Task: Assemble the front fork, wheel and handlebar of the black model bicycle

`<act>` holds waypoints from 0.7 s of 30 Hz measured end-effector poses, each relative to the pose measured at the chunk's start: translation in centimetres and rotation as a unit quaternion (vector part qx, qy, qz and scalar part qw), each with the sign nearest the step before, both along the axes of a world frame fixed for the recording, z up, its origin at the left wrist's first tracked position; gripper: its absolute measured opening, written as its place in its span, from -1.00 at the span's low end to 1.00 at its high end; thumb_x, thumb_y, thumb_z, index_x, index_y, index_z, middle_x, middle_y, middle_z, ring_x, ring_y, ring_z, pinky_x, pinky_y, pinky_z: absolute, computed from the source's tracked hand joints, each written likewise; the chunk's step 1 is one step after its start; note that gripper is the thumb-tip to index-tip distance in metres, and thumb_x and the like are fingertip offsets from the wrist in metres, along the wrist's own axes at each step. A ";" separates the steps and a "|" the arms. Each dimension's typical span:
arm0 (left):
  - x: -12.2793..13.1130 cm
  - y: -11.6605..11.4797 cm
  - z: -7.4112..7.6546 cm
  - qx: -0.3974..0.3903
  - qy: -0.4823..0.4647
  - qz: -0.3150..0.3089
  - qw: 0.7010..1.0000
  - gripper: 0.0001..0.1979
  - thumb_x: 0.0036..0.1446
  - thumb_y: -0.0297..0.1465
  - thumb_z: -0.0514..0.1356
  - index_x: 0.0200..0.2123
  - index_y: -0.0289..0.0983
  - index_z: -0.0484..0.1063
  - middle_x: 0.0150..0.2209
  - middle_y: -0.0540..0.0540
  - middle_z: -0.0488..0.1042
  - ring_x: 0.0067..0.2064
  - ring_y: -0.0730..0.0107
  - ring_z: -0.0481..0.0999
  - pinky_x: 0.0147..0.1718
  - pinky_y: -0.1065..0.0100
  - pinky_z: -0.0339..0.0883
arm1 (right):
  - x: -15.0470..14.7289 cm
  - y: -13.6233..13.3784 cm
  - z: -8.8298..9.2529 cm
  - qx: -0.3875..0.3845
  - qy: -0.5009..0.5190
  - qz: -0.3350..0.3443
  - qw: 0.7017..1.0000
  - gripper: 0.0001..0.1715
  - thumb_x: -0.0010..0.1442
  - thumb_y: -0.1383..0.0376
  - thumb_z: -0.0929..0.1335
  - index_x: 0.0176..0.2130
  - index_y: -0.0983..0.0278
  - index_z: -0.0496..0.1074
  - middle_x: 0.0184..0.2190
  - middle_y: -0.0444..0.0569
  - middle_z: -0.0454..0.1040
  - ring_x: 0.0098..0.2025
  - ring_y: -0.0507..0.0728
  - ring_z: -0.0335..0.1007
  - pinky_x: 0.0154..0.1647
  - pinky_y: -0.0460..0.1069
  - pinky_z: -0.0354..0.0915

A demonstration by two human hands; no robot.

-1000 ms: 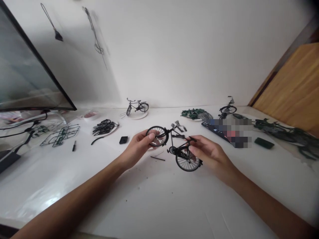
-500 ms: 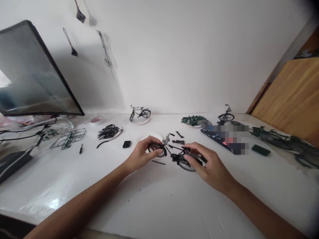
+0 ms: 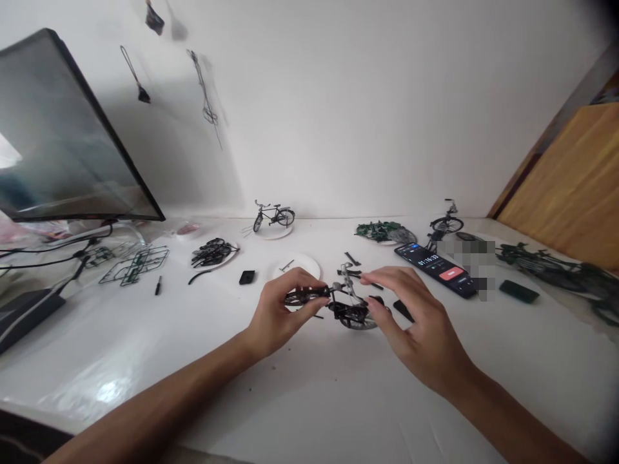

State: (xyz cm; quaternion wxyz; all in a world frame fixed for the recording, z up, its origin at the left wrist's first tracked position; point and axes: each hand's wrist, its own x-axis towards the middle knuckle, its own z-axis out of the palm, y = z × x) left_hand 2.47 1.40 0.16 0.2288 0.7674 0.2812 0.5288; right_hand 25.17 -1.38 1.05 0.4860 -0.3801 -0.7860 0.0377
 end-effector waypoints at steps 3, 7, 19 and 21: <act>0.0 0.0 -0.1 0.052 0.017 -0.006 0.998 -0.79 0.11 -0.50 0.33 -0.16 -0.28 0.48 -0.29 -0.11 0.51 -0.25 0.39 0.50 -0.31 0.38 0.39 | -0.1 -0.6 -0.1 -0.006 0.027 0.045 0.999 -0.65 0.27 0.45 0.29 0.03 0.19 0.40 -0.08 0.02 0.45 0.02 0.22 0.34 0.03 0.18 0.30; 0.0 -0.3 0.0 0.052 0.042 -0.005 0.998 -0.79 0.13 -0.49 0.32 -0.14 -0.26 0.47 -0.27 -0.12 0.50 -0.24 0.37 0.49 -0.31 0.35 0.40 | -0.4 -1.3 0.0 -0.001 0.020 0.067 0.998 -0.46 0.27 0.49 0.25 0.18 0.12 0.33 -0.01 0.04 0.43 0.04 0.26 0.33 0.02 0.22 0.30; 0.9 -1.3 0.1 -0.112 0.009 0.003 0.994 -0.82 0.14 -0.33 0.32 -0.21 -0.30 0.55 -0.31 -0.13 0.54 -0.34 0.40 0.47 -0.39 0.39 0.34 | -0.8 -1.2 -0.8 -0.024 0.011 0.049 0.998 -0.32 0.20 0.44 0.40 0.24 0.06 0.29 -0.03 0.00 0.45 -0.01 0.21 0.39 -0.02 0.14 0.36; 1.1 -1.2 0.2 -0.199 -0.013 0.003 0.980 -0.78 0.11 -0.27 0.34 -0.24 -0.30 0.56 -0.35 -0.11 0.54 -0.38 0.42 0.46 -0.42 0.40 0.33 | -0.6 -1.1 -0.9 -0.043 -0.002 0.034 0.999 -0.35 0.22 0.39 0.40 0.24 0.09 0.29 -0.01 0.01 0.46 0.02 0.22 0.40 0.02 0.13 0.36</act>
